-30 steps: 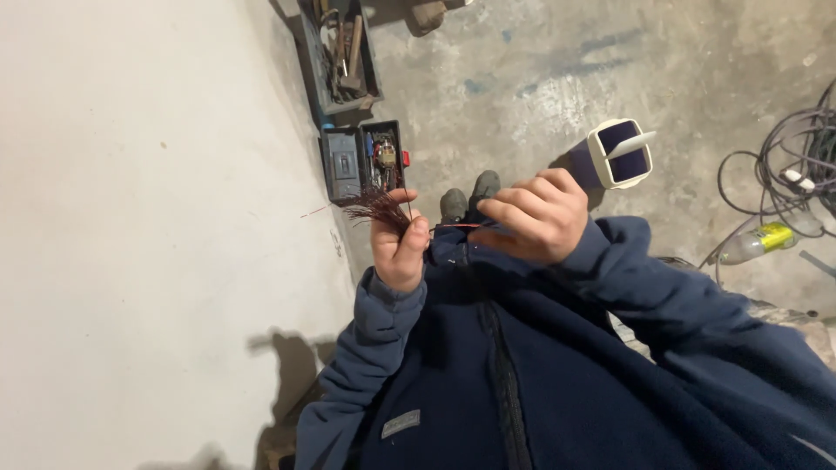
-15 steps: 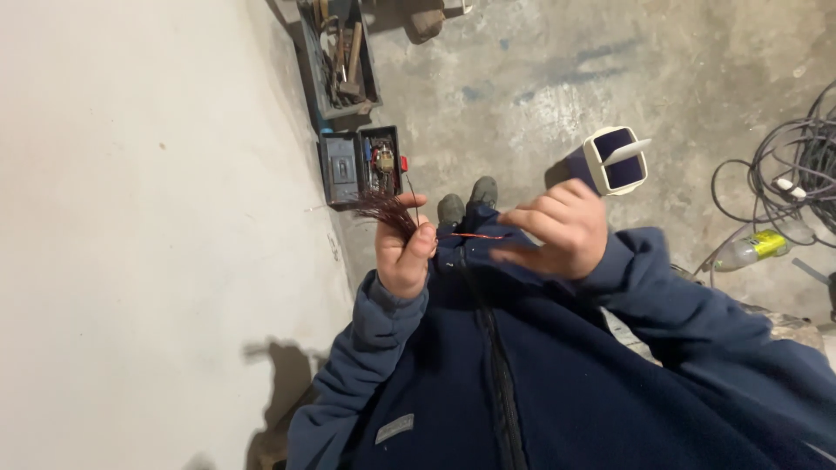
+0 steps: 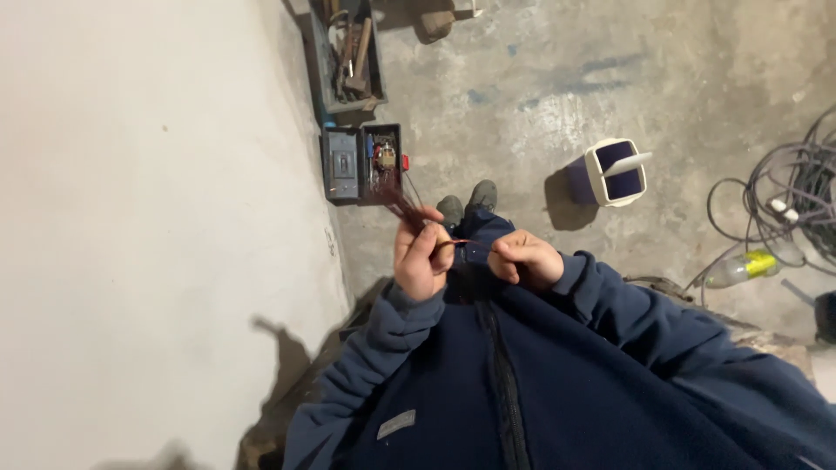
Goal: The person holds a bundle of copper wires and repeatedly pulls the insulation off individual strands by hand. The stripped wires remain in the person's hand throughout the clip.
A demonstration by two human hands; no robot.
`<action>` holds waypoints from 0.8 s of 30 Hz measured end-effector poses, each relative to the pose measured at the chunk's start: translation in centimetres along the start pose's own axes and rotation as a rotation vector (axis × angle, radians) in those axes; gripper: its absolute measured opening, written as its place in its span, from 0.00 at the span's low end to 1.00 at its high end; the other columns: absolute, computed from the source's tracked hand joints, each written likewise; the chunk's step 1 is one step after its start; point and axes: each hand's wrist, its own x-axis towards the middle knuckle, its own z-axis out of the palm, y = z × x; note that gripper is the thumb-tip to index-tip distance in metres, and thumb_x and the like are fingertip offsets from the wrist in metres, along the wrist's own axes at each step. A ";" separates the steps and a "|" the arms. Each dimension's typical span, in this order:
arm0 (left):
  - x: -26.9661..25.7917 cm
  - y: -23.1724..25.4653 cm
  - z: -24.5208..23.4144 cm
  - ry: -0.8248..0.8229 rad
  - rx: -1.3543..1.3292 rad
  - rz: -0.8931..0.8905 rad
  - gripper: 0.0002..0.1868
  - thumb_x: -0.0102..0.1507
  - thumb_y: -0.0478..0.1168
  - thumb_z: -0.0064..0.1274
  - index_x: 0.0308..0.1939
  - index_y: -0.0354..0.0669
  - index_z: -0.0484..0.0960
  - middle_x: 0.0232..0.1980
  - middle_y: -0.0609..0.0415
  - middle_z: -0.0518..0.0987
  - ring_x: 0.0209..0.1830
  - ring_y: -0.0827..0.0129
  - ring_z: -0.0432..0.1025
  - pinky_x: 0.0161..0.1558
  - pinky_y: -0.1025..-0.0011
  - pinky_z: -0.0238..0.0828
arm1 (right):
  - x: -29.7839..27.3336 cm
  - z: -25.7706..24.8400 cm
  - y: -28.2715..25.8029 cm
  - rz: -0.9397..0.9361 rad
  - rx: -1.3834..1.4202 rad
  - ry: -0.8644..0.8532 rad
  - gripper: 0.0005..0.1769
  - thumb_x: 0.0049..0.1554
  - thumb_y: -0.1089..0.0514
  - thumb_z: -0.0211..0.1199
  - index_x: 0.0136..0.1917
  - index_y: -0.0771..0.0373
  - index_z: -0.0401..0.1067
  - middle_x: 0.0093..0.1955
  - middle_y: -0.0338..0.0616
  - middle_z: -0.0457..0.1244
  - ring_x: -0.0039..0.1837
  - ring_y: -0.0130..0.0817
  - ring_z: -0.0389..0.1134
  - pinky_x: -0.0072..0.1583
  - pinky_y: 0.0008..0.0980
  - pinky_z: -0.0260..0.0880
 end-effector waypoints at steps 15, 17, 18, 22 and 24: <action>-0.7 -1.1 1.6 -0.169 0.227 -0.247 0.09 0.72 0.39 0.54 0.51 0.37 0.79 0.27 0.64 0.69 0.22 0.82 0.58 0.25 0.78 0.50 | 2.8 6.6 -12.9 -0.473 -0.776 0.035 0.26 0.60 0.43 0.67 0.56 0.69 0.73 0.54 0.48 0.66 0.54 0.34 0.67 0.56 0.33 0.68; -0.7 1.3 3.6 -0.151 0.221 -0.250 0.11 0.70 0.39 0.53 0.54 0.39 0.79 0.27 0.66 0.69 0.21 0.84 0.57 0.25 0.80 0.49 | 3.0 7.7 -11.7 -0.482 -0.919 0.104 0.19 0.58 0.50 0.68 0.52 0.68 0.74 0.50 0.46 0.68 0.49 0.32 0.68 0.52 0.31 0.68; -0.6 2.5 4.7 -0.131 0.218 -0.250 0.14 0.69 0.40 0.51 0.57 0.41 0.79 0.27 0.68 0.68 0.21 0.86 0.56 0.24 0.82 0.48 | 3.3 8.2 -11.1 -0.492 -1.061 0.170 0.12 0.56 0.56 0.70 0.49 0.67 0.76 0.46 0.44 0.69 0.45 0.30 0.69 0.48 0.28 0.67; -1.0 1.6 3.7 -0.146 0.373 -0.121 0.12 0.71 0.39 0.50 0.57 0.40 0.77 0.30 0.64 0.72 0.25 0.82 0.62 0.28 0.78 0.58 | 3.4 7.6 -9.4 -0.520 -0.971 0.249 0.06 0.61 0.61 0.68 0.46 0.66 0.76 0.44 0.43 0.69 0.46 0.29 0.70 0.49 0.27 0.69; -1.1 1.5 3.7 -0.139 0.306 -0.086 0.12 0.72 0.40 0.50 0.58 0.41 0.74 0.30 0.65 0.69 0.25 0.83 0.60 0.28 0.80 0.57 | 3.4 8.1 -9.8 -0.491 -0.899 0.273 0.05 0.62 0.62 0.65 0.47 0.67 0.74 0.44 0.44 0.67 0.45 0.31 0.67 0.50 0.29 0.67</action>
